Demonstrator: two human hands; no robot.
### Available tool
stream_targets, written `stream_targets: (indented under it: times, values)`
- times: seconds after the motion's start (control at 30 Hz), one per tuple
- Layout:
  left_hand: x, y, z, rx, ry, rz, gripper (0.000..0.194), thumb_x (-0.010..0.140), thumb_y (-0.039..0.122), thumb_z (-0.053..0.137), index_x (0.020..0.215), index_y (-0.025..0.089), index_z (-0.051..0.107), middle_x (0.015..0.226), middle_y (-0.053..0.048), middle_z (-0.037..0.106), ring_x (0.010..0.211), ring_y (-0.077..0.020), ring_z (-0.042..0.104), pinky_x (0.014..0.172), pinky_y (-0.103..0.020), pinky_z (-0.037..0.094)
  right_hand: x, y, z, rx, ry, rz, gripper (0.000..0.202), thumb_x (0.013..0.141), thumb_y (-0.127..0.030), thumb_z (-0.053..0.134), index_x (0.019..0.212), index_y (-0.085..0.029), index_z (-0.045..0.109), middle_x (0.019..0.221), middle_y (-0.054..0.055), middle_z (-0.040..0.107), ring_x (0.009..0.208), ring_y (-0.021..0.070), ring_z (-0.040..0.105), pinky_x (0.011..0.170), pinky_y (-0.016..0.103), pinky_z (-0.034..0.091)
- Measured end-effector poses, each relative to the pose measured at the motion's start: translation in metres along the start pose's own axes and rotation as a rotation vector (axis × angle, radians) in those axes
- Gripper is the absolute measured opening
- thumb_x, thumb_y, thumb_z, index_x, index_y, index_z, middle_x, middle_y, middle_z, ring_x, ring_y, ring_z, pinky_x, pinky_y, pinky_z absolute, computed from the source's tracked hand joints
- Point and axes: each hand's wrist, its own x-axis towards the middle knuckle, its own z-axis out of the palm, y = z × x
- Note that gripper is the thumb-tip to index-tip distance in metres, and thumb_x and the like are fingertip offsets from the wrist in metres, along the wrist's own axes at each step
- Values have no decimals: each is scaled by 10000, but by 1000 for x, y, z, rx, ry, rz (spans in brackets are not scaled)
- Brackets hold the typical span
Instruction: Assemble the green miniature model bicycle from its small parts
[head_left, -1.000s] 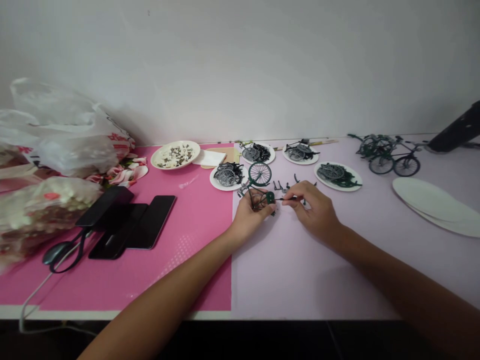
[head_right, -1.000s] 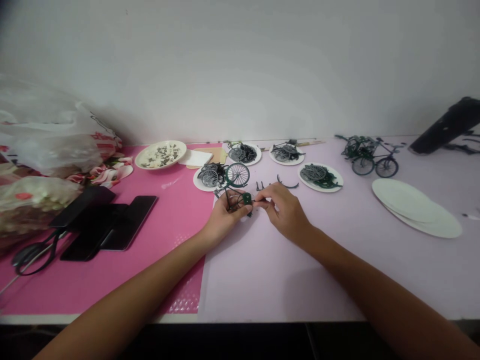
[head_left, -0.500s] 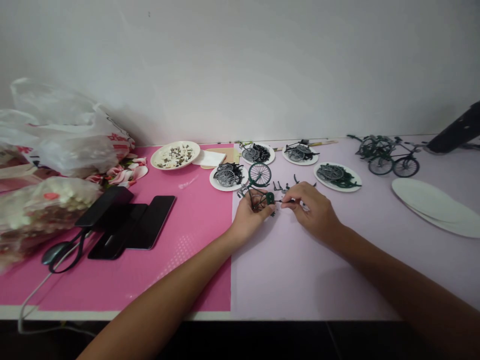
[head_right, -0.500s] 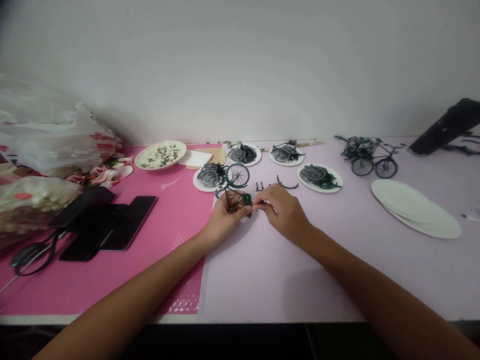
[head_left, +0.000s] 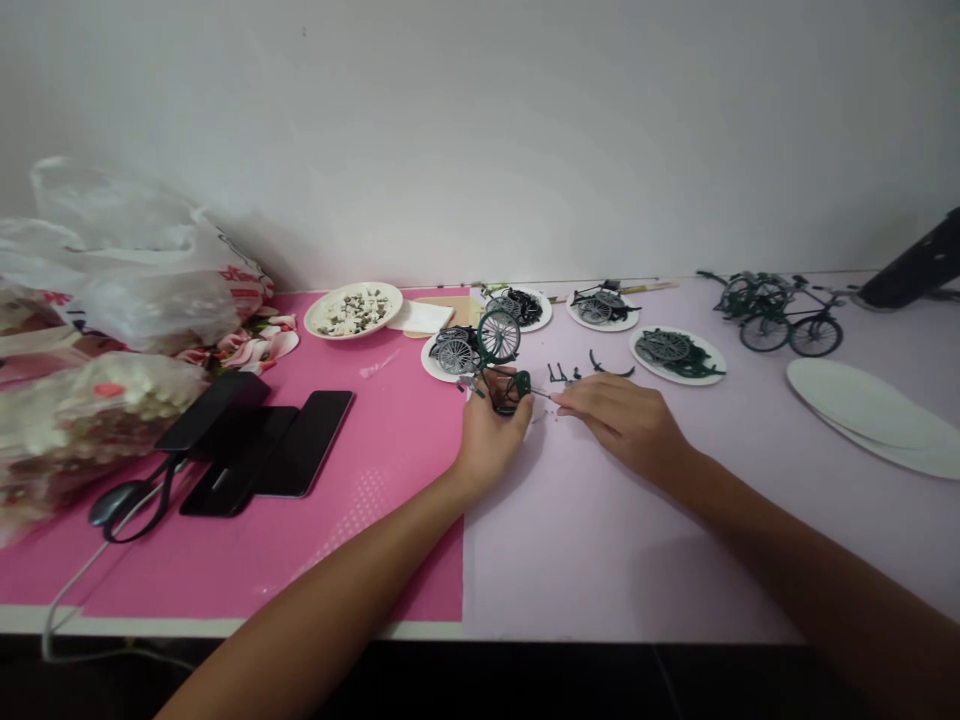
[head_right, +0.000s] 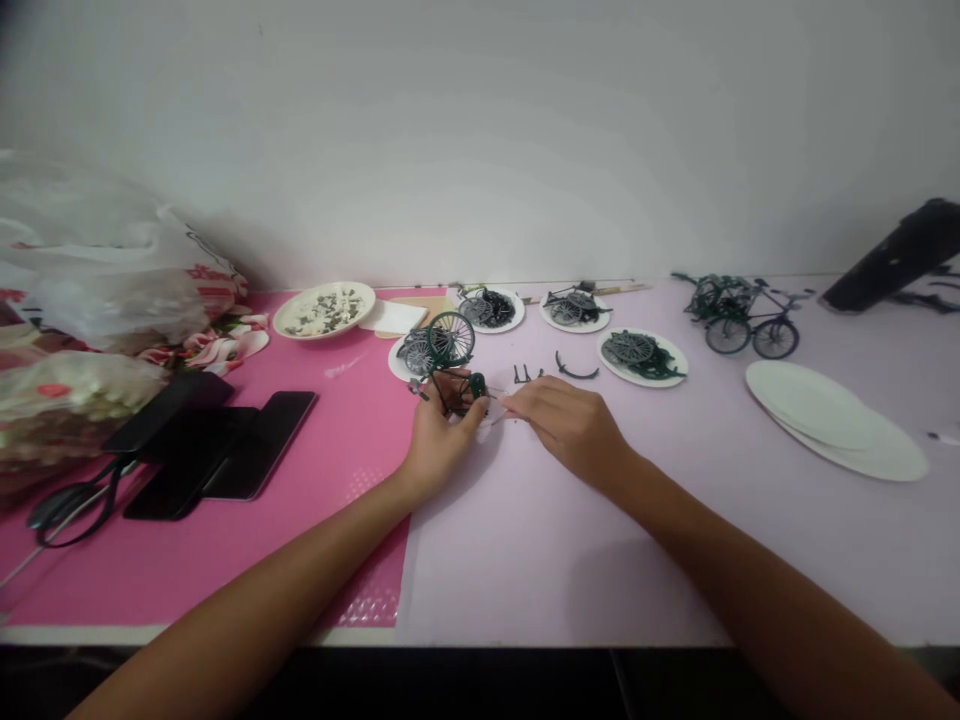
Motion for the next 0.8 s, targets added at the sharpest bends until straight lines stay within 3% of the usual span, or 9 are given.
stream_targets:
  times: [0.13,0.27,0.4,0.5,0.6,0.73,0.8]
  values:
    - [1,-4,-1,77,4,63,282,874,167,712,1129,164,591,966,-57,724,899,-191,706,853,-315,553,-1,0,0,-103,-10,-48,212,992,-131,673,1179,-214,732,940,48,815,843,207,759,824,374,628]
    - [-1,-7,0,116,-9,90,288,873,188,721,1133,170,596,972,-53,716,914,-196,704,856,-314,548,-2,-3,0,-206,-36,-14,72,1004,-212,687,1015,-207,758,859,47,804,753,198,732,711,340,577]
    - [-3,-6,1,123,-72,107,288,892,183,710,1153,170,589,937,-44,707,882,-190,694,837,-311,550,-2,-3,0,-321,-76,35,309,1024,-276,660,723,-207,676,636,17,673,584,158,587,567,321,426]
    - [-5,-3,1,122,-100,117,274,897,186,720,1139,171,594,944,-49,715,879,-190,695,838,-312,552,-2,-2,1,-387,-108,28,442,1052,-276,601,617,-212,554,555,0,551,537,148,485,533,333,337]
    - [-5,-3,1,118,-105,121,273,902,195,724,1144,175,599,964,-55,724,904,-199,699,866,-326,551,-2,-2,4,-377,-142,71,417,1083,-278,519,671,-215,540,600,11,564,575,161,511,549,328,346]
    - [-4,-5,1,120,-121,125,296,915,177,694,1191,171,588,1051,-81,729,982,-222,702,914,-357,547,-4,-6,8,-275,-186,229,151,1041,-315,567,976,-186,612,847,62,691,772,205,661,607,305,439]
    - [-3,-6,0,124,-121,122,304,909,151,688,1195,174,588,1089,-90,727,1019,-232,700,934,-366,544,-6,-7,9,-225,-215,293,146,1005,-306,594,1088,-187,592,958,84,703,838,222,693,634,303,477]
